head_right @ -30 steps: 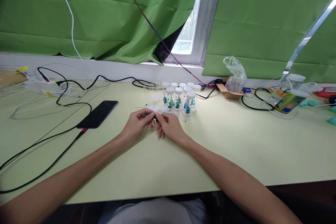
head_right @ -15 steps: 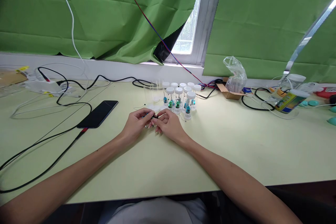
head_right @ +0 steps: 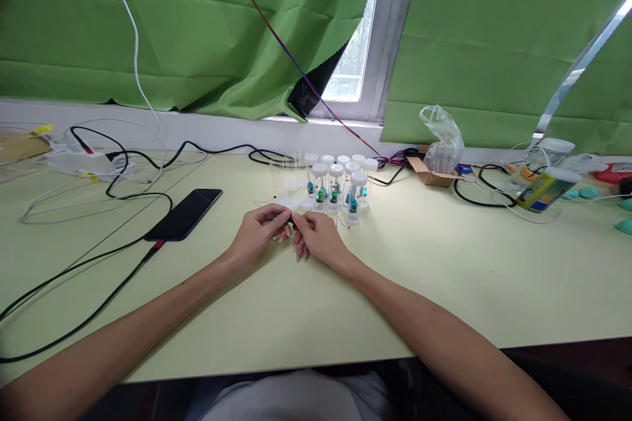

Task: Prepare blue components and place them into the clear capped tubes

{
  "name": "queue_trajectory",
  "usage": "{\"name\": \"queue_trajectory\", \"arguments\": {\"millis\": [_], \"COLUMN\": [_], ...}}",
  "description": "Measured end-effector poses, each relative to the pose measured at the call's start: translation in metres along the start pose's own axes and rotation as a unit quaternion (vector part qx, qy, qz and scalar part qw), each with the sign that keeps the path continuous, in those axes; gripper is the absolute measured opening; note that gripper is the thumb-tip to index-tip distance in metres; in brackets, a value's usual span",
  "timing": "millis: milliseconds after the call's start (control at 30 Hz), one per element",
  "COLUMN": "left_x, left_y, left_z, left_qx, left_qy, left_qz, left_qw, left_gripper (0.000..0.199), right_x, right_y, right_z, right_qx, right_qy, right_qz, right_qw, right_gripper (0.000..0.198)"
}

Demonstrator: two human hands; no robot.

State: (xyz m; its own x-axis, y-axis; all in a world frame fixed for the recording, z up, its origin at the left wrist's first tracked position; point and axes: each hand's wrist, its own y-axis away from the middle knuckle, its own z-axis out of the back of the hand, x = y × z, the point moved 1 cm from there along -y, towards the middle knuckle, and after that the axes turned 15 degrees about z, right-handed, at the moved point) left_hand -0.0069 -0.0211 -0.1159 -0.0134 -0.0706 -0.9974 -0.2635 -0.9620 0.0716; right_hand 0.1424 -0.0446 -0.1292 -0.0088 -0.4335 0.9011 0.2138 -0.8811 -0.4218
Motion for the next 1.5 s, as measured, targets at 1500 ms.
{"name": "queue_trajectory", "arguments": {"millis": [1500], "left_x": [-0.0008], "left_y": [0.0006], "left_z": [-0.0001], "left_qx": [-0.011], "left_qy": [-0.007], "left_qz": [0.003], "left_qw": [1.0], "left_gripper": [0.024], "right_x": [0.0074], "right_y": [0.002], "right_z": [-0.0021], "right_qx": [-0.017], "right_qy": [0.016], "right_qz": [0.018], "right_qw": [1.0], "right_gripper": [0.036]}}
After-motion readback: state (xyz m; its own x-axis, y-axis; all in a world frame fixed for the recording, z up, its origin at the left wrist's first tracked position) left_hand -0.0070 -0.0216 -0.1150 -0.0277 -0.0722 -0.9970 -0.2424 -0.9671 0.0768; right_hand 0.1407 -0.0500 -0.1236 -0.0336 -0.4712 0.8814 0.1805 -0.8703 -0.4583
